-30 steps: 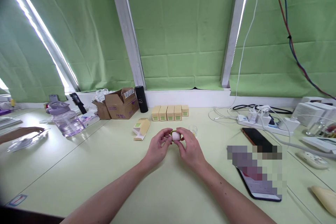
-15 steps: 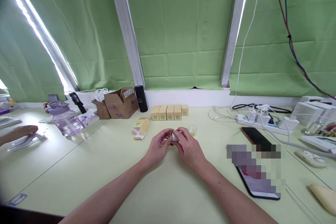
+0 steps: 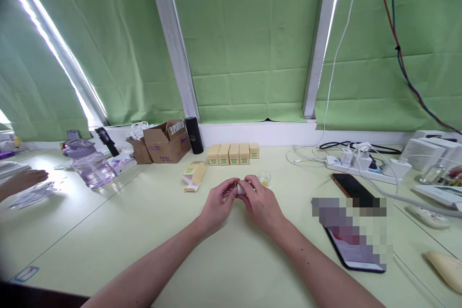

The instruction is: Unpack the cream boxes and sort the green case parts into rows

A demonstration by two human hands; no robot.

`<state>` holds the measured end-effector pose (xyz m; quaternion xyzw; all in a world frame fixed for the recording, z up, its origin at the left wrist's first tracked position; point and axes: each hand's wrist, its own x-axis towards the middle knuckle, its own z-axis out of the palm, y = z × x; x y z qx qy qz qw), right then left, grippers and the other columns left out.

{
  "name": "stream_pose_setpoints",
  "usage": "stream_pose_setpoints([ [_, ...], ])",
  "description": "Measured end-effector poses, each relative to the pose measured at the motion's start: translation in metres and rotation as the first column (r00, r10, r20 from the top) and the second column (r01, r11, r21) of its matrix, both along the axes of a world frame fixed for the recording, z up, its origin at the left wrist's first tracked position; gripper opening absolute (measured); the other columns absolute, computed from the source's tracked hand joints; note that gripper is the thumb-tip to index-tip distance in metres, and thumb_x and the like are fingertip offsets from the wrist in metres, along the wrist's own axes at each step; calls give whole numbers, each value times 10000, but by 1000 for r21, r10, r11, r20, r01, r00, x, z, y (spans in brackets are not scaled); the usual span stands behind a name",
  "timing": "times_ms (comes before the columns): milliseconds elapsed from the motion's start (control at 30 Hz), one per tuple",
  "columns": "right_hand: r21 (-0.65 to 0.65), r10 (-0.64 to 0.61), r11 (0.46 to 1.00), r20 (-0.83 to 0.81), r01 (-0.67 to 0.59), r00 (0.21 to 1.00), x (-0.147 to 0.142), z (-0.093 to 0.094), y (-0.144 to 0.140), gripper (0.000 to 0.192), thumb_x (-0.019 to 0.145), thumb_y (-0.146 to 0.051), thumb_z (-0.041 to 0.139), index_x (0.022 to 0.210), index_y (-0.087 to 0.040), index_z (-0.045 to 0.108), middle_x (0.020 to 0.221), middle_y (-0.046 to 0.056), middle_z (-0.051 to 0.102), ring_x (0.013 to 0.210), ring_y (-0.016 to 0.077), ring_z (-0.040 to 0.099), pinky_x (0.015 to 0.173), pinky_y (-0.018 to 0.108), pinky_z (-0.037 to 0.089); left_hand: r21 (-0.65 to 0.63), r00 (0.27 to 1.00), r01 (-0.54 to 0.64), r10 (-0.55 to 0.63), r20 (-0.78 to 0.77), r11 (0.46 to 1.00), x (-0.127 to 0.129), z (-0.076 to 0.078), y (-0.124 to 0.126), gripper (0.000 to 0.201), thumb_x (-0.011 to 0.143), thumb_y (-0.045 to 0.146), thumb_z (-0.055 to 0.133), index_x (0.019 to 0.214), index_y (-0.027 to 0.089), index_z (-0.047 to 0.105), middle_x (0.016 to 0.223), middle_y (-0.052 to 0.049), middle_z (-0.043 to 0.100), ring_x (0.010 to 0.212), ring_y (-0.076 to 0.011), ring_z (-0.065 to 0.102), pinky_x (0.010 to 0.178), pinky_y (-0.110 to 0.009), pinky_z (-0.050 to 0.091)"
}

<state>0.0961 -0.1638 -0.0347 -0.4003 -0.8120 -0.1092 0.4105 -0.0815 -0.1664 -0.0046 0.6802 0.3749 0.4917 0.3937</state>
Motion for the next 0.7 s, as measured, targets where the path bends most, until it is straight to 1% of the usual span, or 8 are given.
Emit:
stream_pose_setpoints([
  [167, 11, -7, 1000, 50, 6, 999, 0, 1, 2, 339, 1034, -174, 417, 1359, -226, 499, 1183, 134, 626, 882, 226, 700, 623, 329, 577, 24, 1000, -13, 14, -21, 1000, 2, 0, 0, 255, 929, 315, 648, 1156, 243, 739, 1090, -83, 758, 945, -238, 707, 924, -369, 574],
  [367, 28, -53, 998, 85, 51, 995, -4, 3, 2, 322, 1022, -152, 402, 1322, -195, 510, 1180, 143, 629, 832, 222, 681, 617, 327, 551, 49, 993, -25, 30, -111, 998, 3, -5, 5, 285, 991, 290, 510, 1202, 233, 692, 1107, -80, 752, 923, -217, 713, 880, -348, 578],
  [567, 42, -84, 996, 112, 80, 990, -8, 5, 3, 321, 998, -128, 389, 1285, -183, 521, 1167, 145, 638, 797, 216, 662, 589, 318, 518, 44, 983, -80, 86, -159, 996, 4, -4, 6, 286, 992, 284, 468, 1173, 232, 682, 989, -61, 753, 819, -193, 705, 776, -314, 568],
  [700, 34, -93, 995, 108, 90, 990, -10, 5, 3, 317, 980, -117, 403, 1263, -176, 533, 1166, 147, 634, 778, 219, 656, 565, 320, 499, 27, 984, -93, 96, -150, 995, 5, 0, 3, 281, 983, 269, 456, 1143, 221, 681, 938, -49, 745, 783, -182, 692, 739, -295, 551],
])
